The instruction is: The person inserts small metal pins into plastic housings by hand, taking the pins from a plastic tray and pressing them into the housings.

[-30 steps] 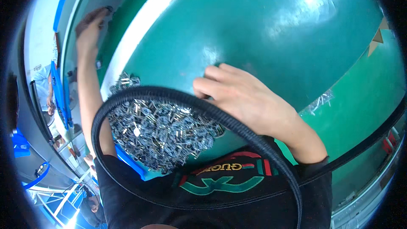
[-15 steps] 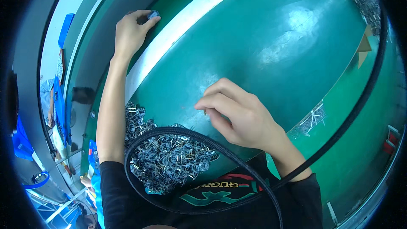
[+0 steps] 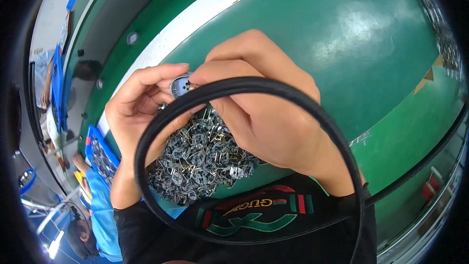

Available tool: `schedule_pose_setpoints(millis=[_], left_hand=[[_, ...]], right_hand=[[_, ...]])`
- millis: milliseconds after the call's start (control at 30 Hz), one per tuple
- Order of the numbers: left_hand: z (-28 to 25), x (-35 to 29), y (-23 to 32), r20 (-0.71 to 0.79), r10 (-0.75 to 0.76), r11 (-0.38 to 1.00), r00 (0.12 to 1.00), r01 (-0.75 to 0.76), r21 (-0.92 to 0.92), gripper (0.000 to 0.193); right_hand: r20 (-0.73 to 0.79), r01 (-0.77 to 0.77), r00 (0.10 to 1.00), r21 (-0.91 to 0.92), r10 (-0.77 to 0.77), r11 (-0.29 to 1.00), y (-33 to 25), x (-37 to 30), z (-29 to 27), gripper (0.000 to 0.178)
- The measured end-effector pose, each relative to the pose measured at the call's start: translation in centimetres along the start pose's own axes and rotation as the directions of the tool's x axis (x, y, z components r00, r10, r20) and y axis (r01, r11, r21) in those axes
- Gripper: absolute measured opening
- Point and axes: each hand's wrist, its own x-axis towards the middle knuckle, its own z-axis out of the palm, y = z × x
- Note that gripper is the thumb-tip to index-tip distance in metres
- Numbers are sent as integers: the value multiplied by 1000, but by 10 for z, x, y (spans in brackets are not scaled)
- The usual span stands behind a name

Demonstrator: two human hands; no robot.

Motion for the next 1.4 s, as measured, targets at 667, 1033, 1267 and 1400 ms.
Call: schedule_pose_setpoints(millis=[667,1033,1267,1400], left_hand=[[-69,23,-28,-314,-46,977,948,109,185,27],[-185,133,-131,-517,88,854,851,203,479,31],[-126,117,-84,-325,172,703,930,115,702,55],[-112,113,-82,77,144,603,987,-149,783,44]], right_hand=[[353,19,936,-55,1,998,12,-12,-7,37],[586,-126,806,38,80,991,10,-69,-35,19],[395,-405,797,-211,457,889,13,-69,-53,35],[280,-323,908,-8,312,946,23,-47,-50,21]])
